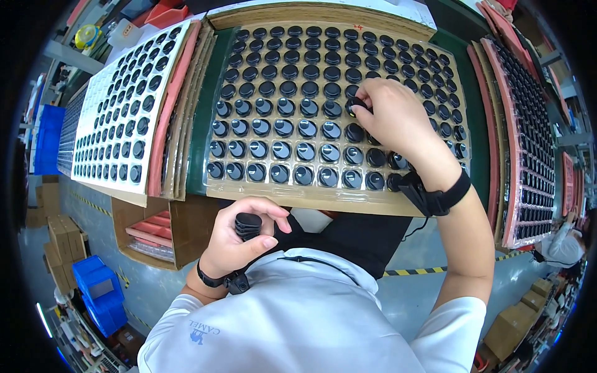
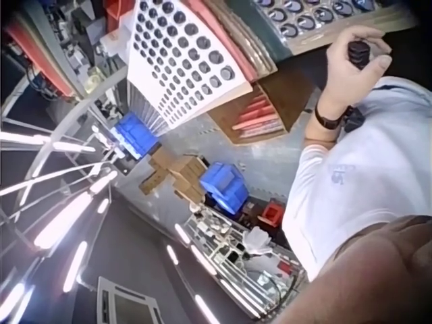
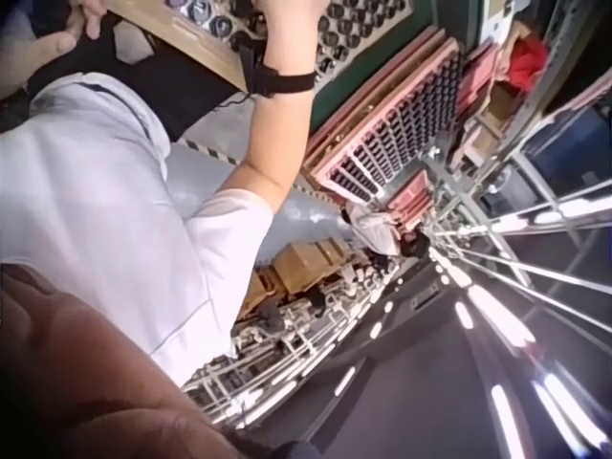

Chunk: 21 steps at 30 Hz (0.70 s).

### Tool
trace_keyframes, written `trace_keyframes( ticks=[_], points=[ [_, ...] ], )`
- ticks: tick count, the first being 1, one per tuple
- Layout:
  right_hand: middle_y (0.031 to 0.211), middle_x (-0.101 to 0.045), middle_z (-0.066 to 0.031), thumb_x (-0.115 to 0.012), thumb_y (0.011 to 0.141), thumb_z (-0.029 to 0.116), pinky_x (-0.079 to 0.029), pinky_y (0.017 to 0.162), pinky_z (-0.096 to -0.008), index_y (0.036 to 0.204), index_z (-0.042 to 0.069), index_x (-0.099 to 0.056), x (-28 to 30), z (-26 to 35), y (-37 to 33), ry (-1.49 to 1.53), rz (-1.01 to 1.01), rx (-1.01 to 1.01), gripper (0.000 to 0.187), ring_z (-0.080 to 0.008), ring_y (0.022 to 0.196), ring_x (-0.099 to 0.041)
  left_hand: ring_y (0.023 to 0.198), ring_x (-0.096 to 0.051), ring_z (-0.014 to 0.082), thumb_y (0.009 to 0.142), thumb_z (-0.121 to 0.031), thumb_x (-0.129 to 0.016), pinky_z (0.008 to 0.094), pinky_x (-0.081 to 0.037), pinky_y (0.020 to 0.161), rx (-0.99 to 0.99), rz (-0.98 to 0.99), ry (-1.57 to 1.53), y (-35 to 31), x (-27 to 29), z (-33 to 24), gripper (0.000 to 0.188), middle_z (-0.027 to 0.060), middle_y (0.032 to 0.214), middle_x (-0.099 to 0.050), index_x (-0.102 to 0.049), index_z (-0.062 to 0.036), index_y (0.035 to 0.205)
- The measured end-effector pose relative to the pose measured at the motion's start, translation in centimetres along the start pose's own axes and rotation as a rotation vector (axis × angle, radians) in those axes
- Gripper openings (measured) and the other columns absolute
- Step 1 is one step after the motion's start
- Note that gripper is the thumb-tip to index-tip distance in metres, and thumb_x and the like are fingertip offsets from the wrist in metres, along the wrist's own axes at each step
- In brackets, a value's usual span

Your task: The person picks up a black component and a small black cap from a tray and presses them together. After repeating this, they pick up a flexible black segment and press a cap onto its end.

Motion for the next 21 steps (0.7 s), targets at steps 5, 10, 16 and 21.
trace_keyframes(
  ticks=[5,10,16,21],
  points=[
    [0.081,-0.06,-0.0104,-0.066,0.073,0.011,-0.046,0.072,-0.0349,0.085,0.0,-0.059,-1.1,0.0,0.5,-0.116,0.034,0.019,0.018,-0.0244,0.078,-0.058,0.064,-0.049,0.005,0.076,-0.003,-0.064,0.0202,-0.041,0.062,0.06,-0.046,-0.02,0.2,0.0,0.3,0.024,0.0107,0.089,-0.064,-0.058,0.0027,0.1],
    [0.082,-0.059,-0.0108,-0.068,0.072,0.012,-0.045,0.073,-0.0356,0.086,0.002,-0.06,-0.5,0.6,-0.4,-0.177,-0.063,0.11,0.02,-0.0255,0.08,-0.058,0.07,-0.053,0.0072,0.078,-0.003,-0.062,0.0212,-0.042,0.067,0.116,-0.009,-0.001,0.9,-0.3,0.5,0.019,0.0101,0.088,-0.064,-0.059,0.0018,0.096],
    [0.082,-0.057,-0.0097,-0.068,0.072,0.011,-0.043,0.072,-0.0369,0.09,0.004,-0.061,-0.3,7.8,-4.0,0.35,0.053,0.386,0.02,-0.0279,0.08,-0.055,0.082,-0.057,0.01,0.08,-0.002,-0.059,0.0239,-0.045,0.076,0.181,0.057,-0.061,0.8,-0.7,1.9,0.017,0.0068,0.09,-0.064,-0.06,0.0003,0.097],
    [0.085,-0.056,-0.0072,-0.068,0.072,0.011,-0.042,0.072,-0.0356,0.091,0.005,-0.062,-0.7,11.1,-6.8,0.444,0.131,0.434,0.021,-0.0257,0.079,-0.054,0.086,-0.057,0.0104,0.081,-0.001,-0.057,0.0249,-0.045,0.078,0.121,0.017,-0.015,1.3,-1.3,1.6,0.019,0.0054,0.092,-0.063,-0.06,0.0003,0.1]
  ],
)
Point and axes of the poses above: each hand's wrist, its own y-axis towards the middle knuckle, its own x-axis out of the back of the hand, z = x × y, the point moved 5 cm from there along y, towards the middle knuckle
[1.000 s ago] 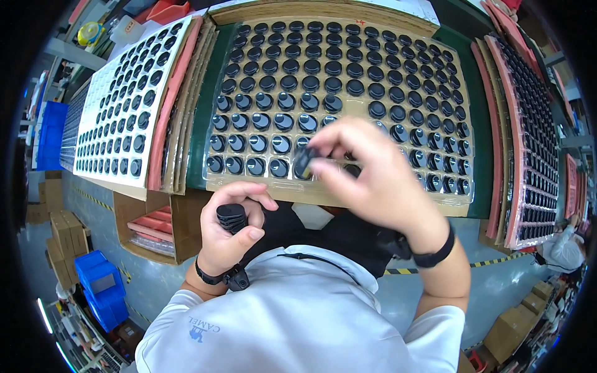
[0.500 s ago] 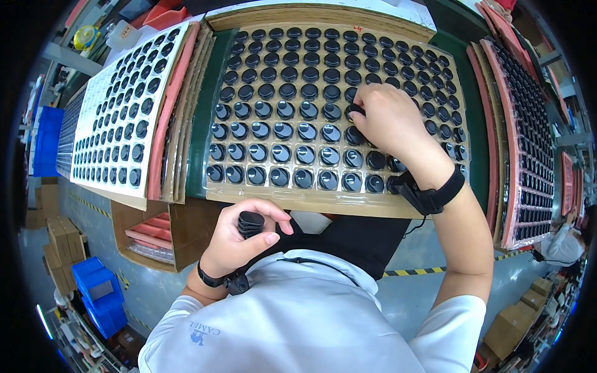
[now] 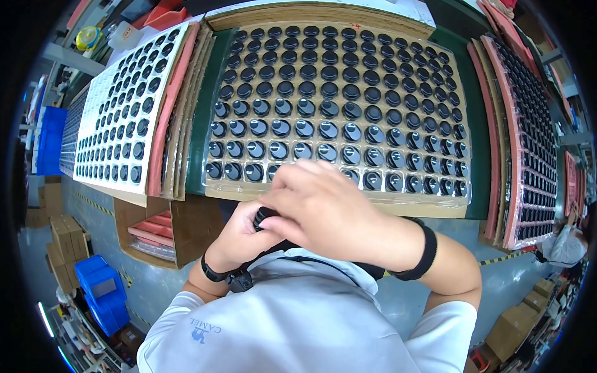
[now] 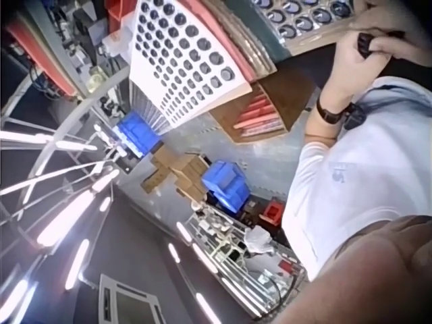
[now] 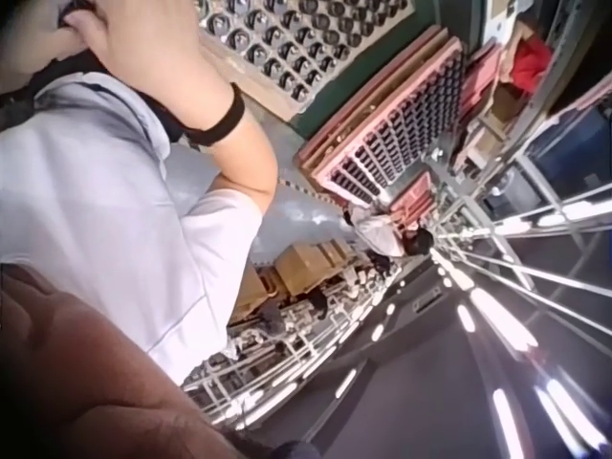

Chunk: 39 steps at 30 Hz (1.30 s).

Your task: The person picks up a black component and a small black cap from a tray and presses them together. After repeating this, they pick up a flexible black segment and press a cap onto its end.

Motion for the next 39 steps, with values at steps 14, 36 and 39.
trace_keyframes(
  ticks=[14,36,39],
  points=[
    [0.085,-0.058,-0.0091,-0.068,0.073,0.01,-0.043,0.076,-0.0353,0.087,0.004,-0.06,3.8,-4.0,-0.3,-0.116,-0.156,-0.079,0.017,-0.0278,0.082,-0.056,0.079,-0.058,0.0113,0.082,-0.003,-0.058,0.0242,-0.045,0.073,0.174,0.081,0.002,0.0,-0.1,0.4,0.013,0.0072,0.087,-0.064,-0.06,0.0012,0.095],
    [0.079,-0.056,-0.0044,-0.068,0.077,0.009,-0.045,0.07,-0.0258,0.089,0.002,-0.059,3.1,-5.1,-1.8,0.383,-0.082,-0.365,0.017,-0.012,0.078,-0.056,0.069,-0.052,0.0089,0.072,-0.002,-0.069,0.0208,-0.041,0.064,-0.081,-0.204,0.161,-0.4,0.8,-1.0,0.024,0.0109,0.094,-0.06,-0.057,0.0002,0.093],
    [0.08,-0.056,-0.0032,-0.068,0.078,0.008,-0.045,0.07,-0.0242,0.093,0.002,-0.058,-0.7,-4.0,-2.9,0.637,-0.073,-0.369,0.019,-0.01,0.079,-0.055,0.079,-0.056,0.0152,0.069,-0.001,-0.071,0.0254,-0.045,0.071,-0.328,-0.208,0.397,0.2,0.6,-2.5,0.031,0.0118,0.097,-0.06,-0.058,0.0003,0.097]
  ],
)
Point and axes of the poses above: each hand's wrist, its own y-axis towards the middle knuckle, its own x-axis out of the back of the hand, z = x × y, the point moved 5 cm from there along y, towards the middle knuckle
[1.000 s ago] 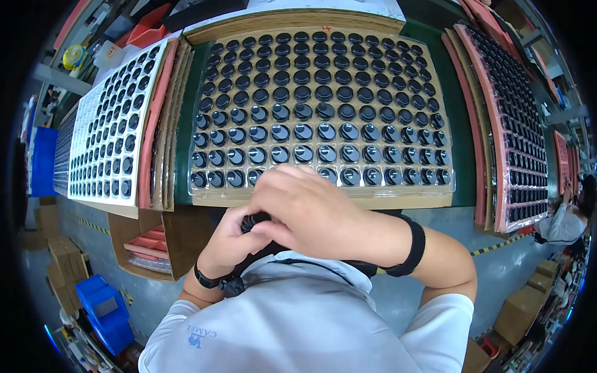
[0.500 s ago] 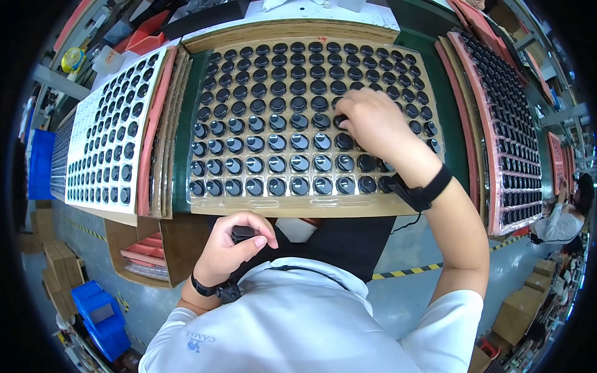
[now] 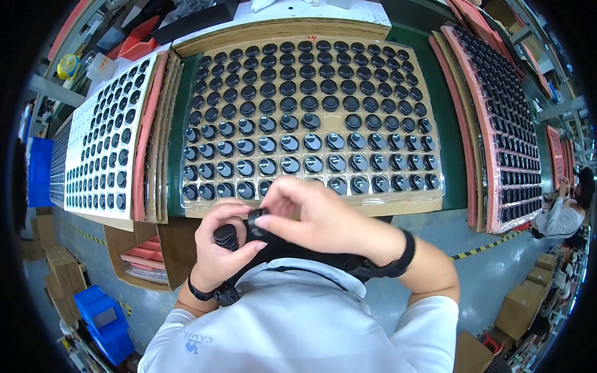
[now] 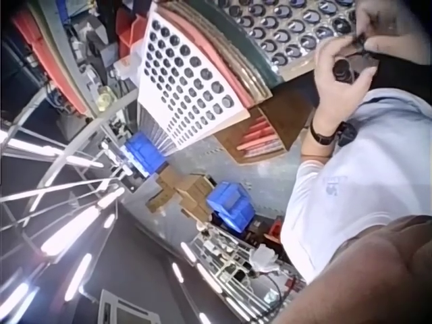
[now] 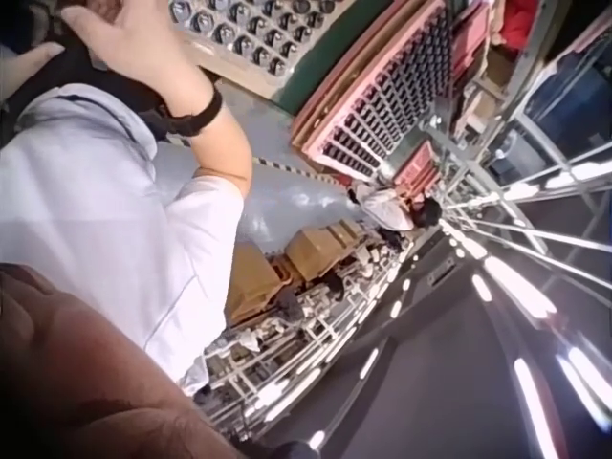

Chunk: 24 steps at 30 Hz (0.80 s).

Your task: The person picks up a black component and a small black cap from a tray and presses them together. After repeating this, they pick up a flexible black segment and press a cap onto its end.

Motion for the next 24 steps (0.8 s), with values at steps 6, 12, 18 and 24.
trace_keyframes(
  ticks=[6,12,18,24],
  points=[
    [0.081,-0.056,-0.0034,-0.066,0.08,0.007,-0.044,0.071,-0.0247,0.098,0.002,-0.057,-2.2,-1.4,-0.4,0.276,-0.027,-0.047,0.021,-0.0104,0.078,-0.054,0.086,-0.058,0.0226,0.065,-0.001,-0.074,0.0289,-0.047,0.075,-0.054,-0.037,0.129,-0.8,0.5,-0.4,0.042,0.0136,0.096,-0.059,-0.058,0.0007,0.103],
    [0.083,-0.056,-0.0027,-0.062,0.084,0.009,-0.044,0.073,-0.0256,0.101,0.002,-0.056,-2.0,0.1,-1.0,-0.076,-0.108,0.263,0.02,-0.0119,0.078,-0.054,0.082,-0.058,0.0192,0.066,-0.001,-0.074,0.0268,-0.047,0.072,-0.048,-0.071,0.124,-1.2,0.5,-0.6,0.04,0.0137,0.098,-0.06,-0.058,0.0012,0.103],
    [0.085,-0.057,-0.0038,-0.057,0.088,0.015,-0.044,0.075,-0.0262,0.102,-0.002,-0.055,-2.5,-2.1,-1.4,0.784,-0.002,-0.082,0.022,-0.0135,0.079,-0.056,0.074,-0.055,0.01,0.07,-0.002,-0.073,0.0213,-0.045,0.064,0.048,0.03,-0.287,-1.3,0.7,0.4,0.038,0.0128,0.102,-0.06,-0.056,0.0021,0.103],
    [0.084,-0.057,-0.0051,-0.056,0.088,0.021,-0.043,0.075,-0.0273,0.103,-0.004,-0.054,-2.2,-1.1,-1.8,0.83,-0.152,0.079,0.029,-0.0141,0.079,-0.055,0.083,-0.057,0.0157,0.07,-0.012,-0.075,0.0265,-0.046,0.073,0.128,-0.031,-0.32,-1.6,0.3,0.1,0.04,0.0137,0.098,-0.059,-0.055,0.0024,0.102]
  ],
)
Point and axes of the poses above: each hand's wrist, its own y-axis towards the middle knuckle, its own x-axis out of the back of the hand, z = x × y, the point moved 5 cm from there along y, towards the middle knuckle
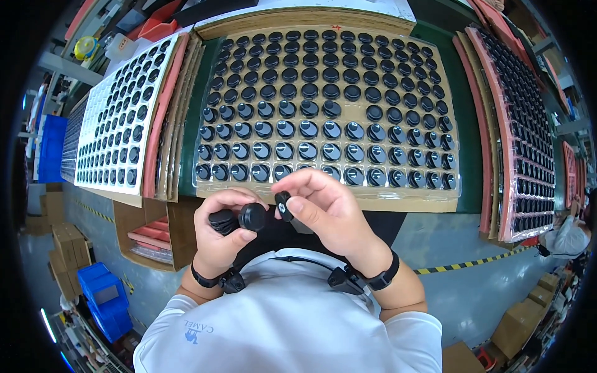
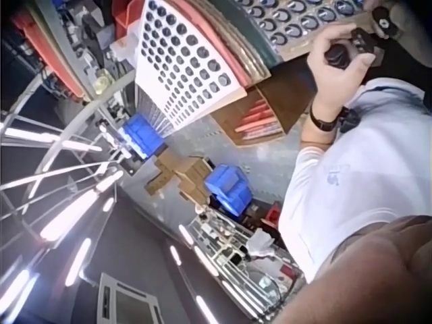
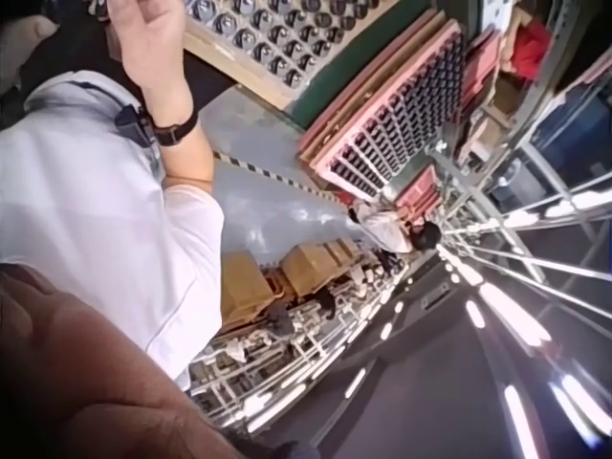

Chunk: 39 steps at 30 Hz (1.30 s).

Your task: The person picks up a black component and a small black cap from a tray and presses them together. After repeating this, they pick up a flexible black segment and press a cap onto its end.

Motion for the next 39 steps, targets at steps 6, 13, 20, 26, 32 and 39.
trace_keyframes(
  ticks=[6,13,20,26,32,39],
  points=[
    [0.081,-0.055,-0.0058,-0.059,0.086,0.024,-0.041,0.07,-0.0274,0.105,-0.003,-0.052,-1.6,2.5,-0.1,-0.808,0.171,0.403,0.033,-0.0144,0.072,-0.05,0.072,-0.053,0.0079,0.071,-0.002,-0.072,0.0178,-0.042,0.056,-0.147,0.02,0.071,0.0,-0.1,-0.5,0.038,0.0141,0.105,-0.058,-0.056,0.0032,0.104],
    [0.086,-0.051,-0.0071,-0.055,0.087,0.017,-0.036,0.064,-0.0248,0.105,-0.001,-0.05,-2.6,0.5,0.4,-0.721,0.185,0.369,0.026,-0.0132,0.072,-0.044,0.07,-0.053,0.0082,0.069,-0.002,-0.072,0.0182,-0.042,0.052,-0.232,0.034,0.183,-0.3,0.2,-1.3,0.038,0.0154,0.104,-0.057,-0.057,0.004,0.103],
    [0.085,-0.049,-0.0066,-0.049,0.087,0.01,-0.035,0.064,-0.0242,0.105,0.0,-0.048,-2.4,0.7,0.2,-0.661,0.168,0.368,0.021,-0.0124,0.071,-0.042,0.067,-0.052,0.0074,0.07,-0.001,-0.071,0.0177,-0.041,0.052,-0.249,0.04,0.198,-0.2,0.0,-1.6,0.036,0.0157,0.103,-0.057,-0.058,0.0044,0.103],
    [0.084,-0.049,-0.0068,-0.048,0.088,0.01,-0.035,0.064,-0.0247,0.104,0.0,-0.047,-2.3,0.8,-0.1,-0.698,0.161,0.427,0.019,-0.0122,0.07,-0.042,0.066,-0.052,0.0073,0.07,-0.001,-0.071,0.0176,-0.041,0.052,-0.266,0.03,0.195,-0.3,0.1,-1.4,0.036,0.0159,0.102,-0.057,-0.058,0.0048,0.103],
    [0.083,-0.049,-0.0066,-0.051,0.088,0.014,-0.035,0.064,-0.0241,0.103,-0.001,-0.046,-2.8,1.3,0.4,-0.85,0.242,0.48,0.022,-0.0119,0.071,-0.043,0.064,-0.051,0.0073,0.07,-0.001,-0.071,0.0174,-0.041,0.051,-0.267,0.05,0.194,-0.4,0.2,-1.5,0.037,0.0162,0.101,-0.058,-0.058,0.0047,0.104],
    [0.083,-0.049,-0.0059,-0.063,0.082,0.02,-0.035,0.065,-0.024,0.103,-0.001,-0.048,-2.4,0.6,0.2,-0.389,0.098,0.188,0.033,-0.0126,0.071,-0.044,0.063,-0.052,0.0074,0.071,-0.003,-0.072,0.0173,-0.04,0.049,-0.27,0.05,0.174,-0.5,0.4,-1.5,0.037,0.0165,0.102,-0.058,-0.057,0.0048,0.104]
  ],
)
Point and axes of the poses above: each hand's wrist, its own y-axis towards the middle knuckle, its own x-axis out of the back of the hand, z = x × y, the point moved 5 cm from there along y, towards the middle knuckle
